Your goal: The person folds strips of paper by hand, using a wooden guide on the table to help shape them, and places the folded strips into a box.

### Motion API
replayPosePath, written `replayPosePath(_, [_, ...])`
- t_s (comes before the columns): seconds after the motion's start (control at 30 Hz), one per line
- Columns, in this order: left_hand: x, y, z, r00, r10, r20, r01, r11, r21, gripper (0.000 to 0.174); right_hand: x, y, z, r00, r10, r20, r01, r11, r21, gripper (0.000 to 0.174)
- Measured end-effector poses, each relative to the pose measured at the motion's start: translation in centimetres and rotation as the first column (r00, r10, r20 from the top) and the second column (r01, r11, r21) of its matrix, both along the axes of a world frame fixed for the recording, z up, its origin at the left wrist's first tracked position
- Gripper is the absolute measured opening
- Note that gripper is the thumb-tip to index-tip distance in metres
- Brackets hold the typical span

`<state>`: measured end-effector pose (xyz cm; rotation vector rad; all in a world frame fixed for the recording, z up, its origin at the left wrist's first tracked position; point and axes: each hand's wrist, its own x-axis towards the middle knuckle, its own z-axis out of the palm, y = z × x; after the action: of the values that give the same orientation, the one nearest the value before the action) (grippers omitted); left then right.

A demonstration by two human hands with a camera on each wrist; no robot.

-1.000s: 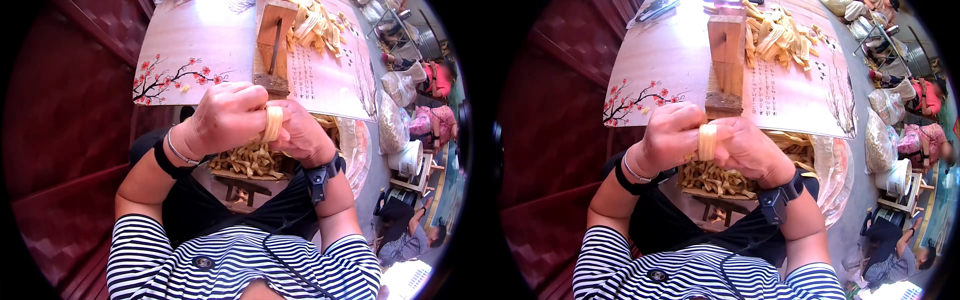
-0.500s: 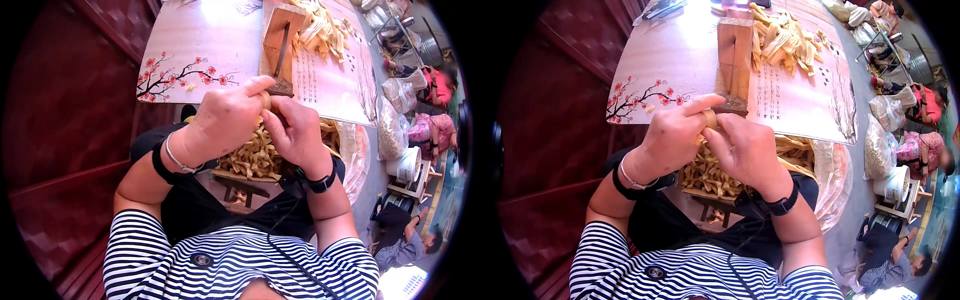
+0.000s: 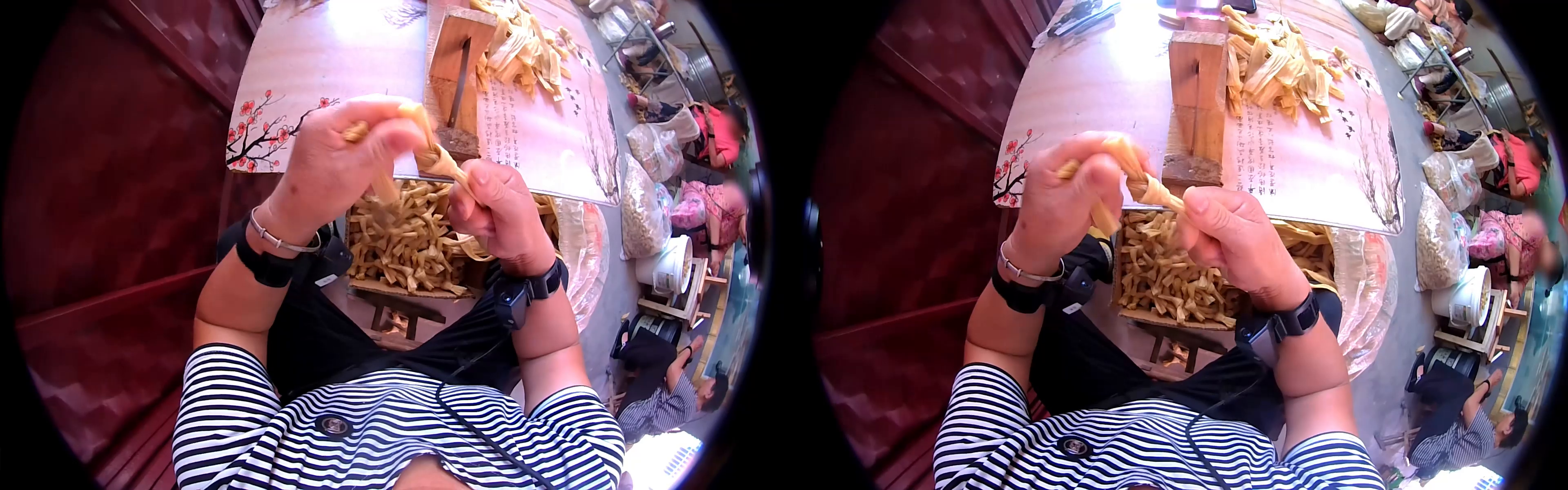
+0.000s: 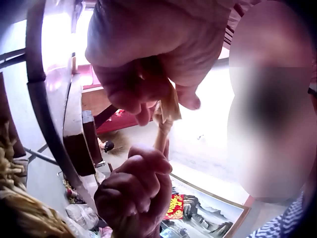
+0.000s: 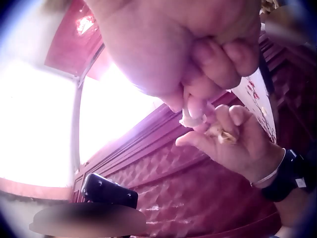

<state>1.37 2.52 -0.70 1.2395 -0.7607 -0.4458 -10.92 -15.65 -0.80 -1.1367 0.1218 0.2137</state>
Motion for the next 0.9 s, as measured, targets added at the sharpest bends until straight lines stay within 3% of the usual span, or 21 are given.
replayPosePath(0.03, [-0.5,-0.7,0.7,0.999,-0.026,0.036,0.028,0.999,-0.046,0.017,0.1,0.1,0.3,1.000,0.000,-0.001,0.000,1.000,-0.017,0.044])
replayPosePath(0.13, [-1.0,-0.6,0.4,0.936,-0.285,-0.207,0.294,0.956,0.015,0.014,0.1,0.6,0.7,0.998,0.009,-0.067,-0.016,0.995,-0.102,0.038])
replayPosePath(0.17, [-1.3,-0.6,0.4,0.946,-0.214,-0.242,0.230,0.972,0.038,0.008,0.1,0.7,0.8,0.995,0.011,-0.098,-0.025,0.990,-0.136,0.036])
replayPosePath(0.23, [-1.1,-0.4,0.3,0.952,-0.139,-0.272,0.147,0.989,0.009,0.005,-0.2,-0.4,1.9,0.992,-0.106,-0.069,0.071,0.920,-0.387,0.031])
replayPosePath(0.27, [-0.8,-0.5,0.2,0.953,-0.104,-0.284,0.107,0.994,-0.006,0.004,-0.2,-1.0,2.3,0.986,-0.163,-0.041,0.120,0.856,-0.503,0.029])
replayPosePath(0.3, [-0.5,-0.9,-0.1,0.979,-0.033,-0.202,0.038,0.999,0.022,0.006,-0.1,-1.1,1.7,0.962,-0.229,0.148,0.270,0.733,-0.624,0.026])
replayPosePath(0.43, [0.0,-2.9,0.6,0.980,0.195,0.028,-0.196,0.946,0.257,0.012,1.8,-1.4,-0.4,0.788,-0.400,0.469,0.612,0.426,-0.666,0.025])
replayPosePath(0.53, [1.9,-4.7,-2.0,0.923,0.229,0.310,-0.321,0.901,0.290,0.014,3.7,-2.4,-0.7,0.781,-0.339,0.524,0.582,0.094,-0.807,0.025])
replayPosePath(0.57, [1.9,-5.1,-2.1,0.926,0.239,0.294,-0.345,0.850,0.397,0.016,4.3,-3.1,-1.6,0.820,-0.360,0.445,0.459,-0.050,-0.887,0.026])
replayPosePath(0.67, [2.1,-5.1,-3.0,0.818,0.377,0.434,-0.512,0.821,0.253,0.024,4.0,-5.2,-1.9,0.712,-0.486,0.506,0.621,0.101,-0.777,0.027])
replayPosePath(0.7, [1.9,-4.9,-3.2,0.846,0.391,0.361,-0.495,0.829,0.260,0.027,3.8,-5.1,-2.2,0.672,-0.486,0.559,0.708,0.197,-0.679,0.023])
replayPosePath(0.77, [1.5,-3.9,-2.0,0.892,0.398,0.216,-0.446,0.851,0.276,0.034,3.5,-3.7,-1.9,0.581,-0.478,0.659,0.804,0.211,-0.556,0.020])
replayPosePath(0.83, [1.4,-3.0,-1.3,0.909,0.383,0.166,-0.415,0.873,0.257,0.039,3.7,-2.1,-1.1,0.466,-0.439,0.768,0.884,0.256,-0.390,0.016])
replayPosePath(0.9, [1.5,-2.5,-0.5,0.897,0.402,0.181,-0.437,0.868,0.238,0.040,5.1,-2.3,0.2,0.352,-0.296,0.888,0.912,0.320,-0.255,0.013])
